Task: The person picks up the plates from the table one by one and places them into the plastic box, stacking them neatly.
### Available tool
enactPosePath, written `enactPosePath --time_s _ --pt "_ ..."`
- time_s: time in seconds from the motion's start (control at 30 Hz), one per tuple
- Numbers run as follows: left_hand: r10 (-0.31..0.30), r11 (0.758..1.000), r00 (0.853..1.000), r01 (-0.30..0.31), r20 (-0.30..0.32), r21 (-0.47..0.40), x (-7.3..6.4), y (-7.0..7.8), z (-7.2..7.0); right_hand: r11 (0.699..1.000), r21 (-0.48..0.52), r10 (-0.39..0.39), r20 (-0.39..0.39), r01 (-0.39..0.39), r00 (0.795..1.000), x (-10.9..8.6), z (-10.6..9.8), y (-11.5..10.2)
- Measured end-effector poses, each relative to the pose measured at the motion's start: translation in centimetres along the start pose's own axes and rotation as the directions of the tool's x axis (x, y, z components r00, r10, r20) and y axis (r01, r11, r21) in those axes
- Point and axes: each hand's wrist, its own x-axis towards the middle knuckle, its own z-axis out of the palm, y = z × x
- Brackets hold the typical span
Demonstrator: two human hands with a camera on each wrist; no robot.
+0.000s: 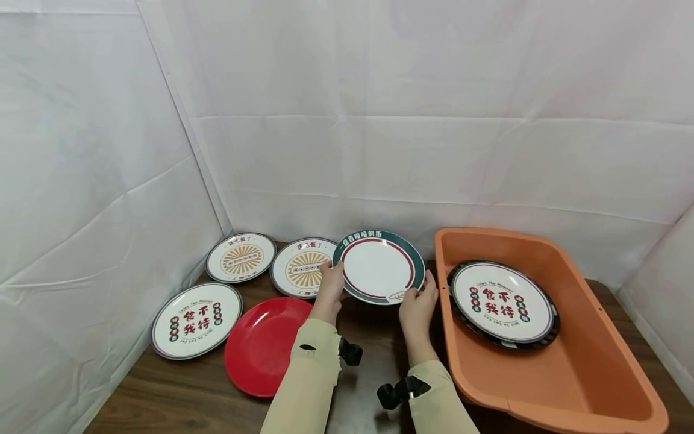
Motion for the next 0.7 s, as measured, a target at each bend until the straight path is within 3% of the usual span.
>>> enactPosePath --time_s 0.1,0.2,0.43,0.53,0.7 --pt "0.051 0.996 0.999 -0.051 0.004 0.071 -2.2 1.8 -0.2 1.0 0.018 0.02 0.0 -0.02 1.0 -0.2 0.0 -1.1" --pt "0.121 0.979 0.993 -0.119 -0.003 0.166 -2.9 2.7 -0.4 1.0 0.017 0.017 0.013 -0.017 1.0 -0.5 -0.3 -2.5" --pt "0.3 0.888 0.954 -0.269 -0.025 0.374 -4.0 4.3 -0.3 1.0 0.017 0.022 0.064 -0.023 0.998 -0.5 -2.1 -5.6" --pt "0.324 0.874 0.946 -0.294 -0.014 0.387 -4.6 4.9 -0.1 0.997 0.018 0.068 0.107 -0.071 0.992 0.1 -3.3 -6.7" --pt "0.331 0.883 0.943 -0.32 0.028 0.344 -5.6 5.7 0.1 0.99 -0.013 0.14 0.229 -0.141 0.963 0.9 -5.6 -8.5"
